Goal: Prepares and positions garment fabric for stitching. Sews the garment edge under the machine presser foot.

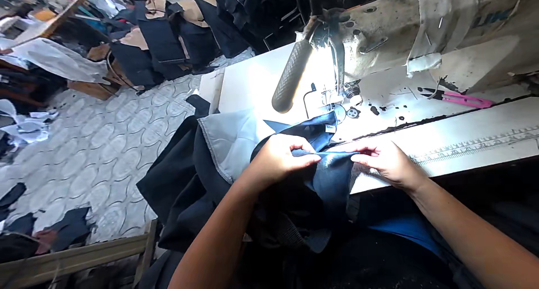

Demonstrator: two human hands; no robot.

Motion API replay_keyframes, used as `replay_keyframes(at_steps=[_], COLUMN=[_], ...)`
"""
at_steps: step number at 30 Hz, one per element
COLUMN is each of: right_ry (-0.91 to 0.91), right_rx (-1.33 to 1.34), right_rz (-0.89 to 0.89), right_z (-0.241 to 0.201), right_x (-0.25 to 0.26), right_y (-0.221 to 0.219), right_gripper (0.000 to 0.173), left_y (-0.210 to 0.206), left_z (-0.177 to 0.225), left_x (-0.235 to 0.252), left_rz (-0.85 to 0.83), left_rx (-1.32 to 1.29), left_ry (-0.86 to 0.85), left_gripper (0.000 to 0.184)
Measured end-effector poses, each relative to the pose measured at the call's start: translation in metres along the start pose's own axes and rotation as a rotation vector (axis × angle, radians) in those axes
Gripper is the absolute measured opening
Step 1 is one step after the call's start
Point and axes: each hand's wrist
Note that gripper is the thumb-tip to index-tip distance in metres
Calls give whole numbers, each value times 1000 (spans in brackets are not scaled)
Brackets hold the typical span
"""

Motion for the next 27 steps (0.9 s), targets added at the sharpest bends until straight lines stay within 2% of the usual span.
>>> replay_keyframes(at_steps=[3, 5, 7, 9, 12, 14, 22, 27], right_ry=[-30, -61, -77, -99, -70, -41, -73, -198], right_rx=[53, 368, 775, 956, 982, 958, 878, 882], right_rz=[57, 74, 10, -110, -329, -390, -290, -302], right_z=[3, 5, 13, 17, 24, 25, 21, 24], right_x=[-3, -9, -18, -27, -30, -28, -27, -28], right_y=[-5, -10, -16, -25, -35, -36, -35, -33], right_gripper=[16, 21, 10, 2, 10, 11, 9, 9], left_y=[0, -4, -14, -24, -34, -38, -54, -55], left_z=[-1, -6, -9, -10, -6, -3, -3, -4], left_x=[-4, -7, -9, -11, -11, -13, -12, -9], left_rz=[-19, -66, -111, -156, -194, -206, -127, -147], left_rx=[-74, -156, -231, -253, -235, -211, -165, -78], left_ry=[-56, -132, -144, -146, -180, -191, -214, -194], left_gripper=[10, 11, 12, 15, 17, 17, 20, 22])
Point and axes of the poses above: each hand's wrist, its own x-axis towards the middle knuckle, its own y-axis out of the back of the hand, z = x × y, and after that the axes turned 9 degrees about y, right-handed
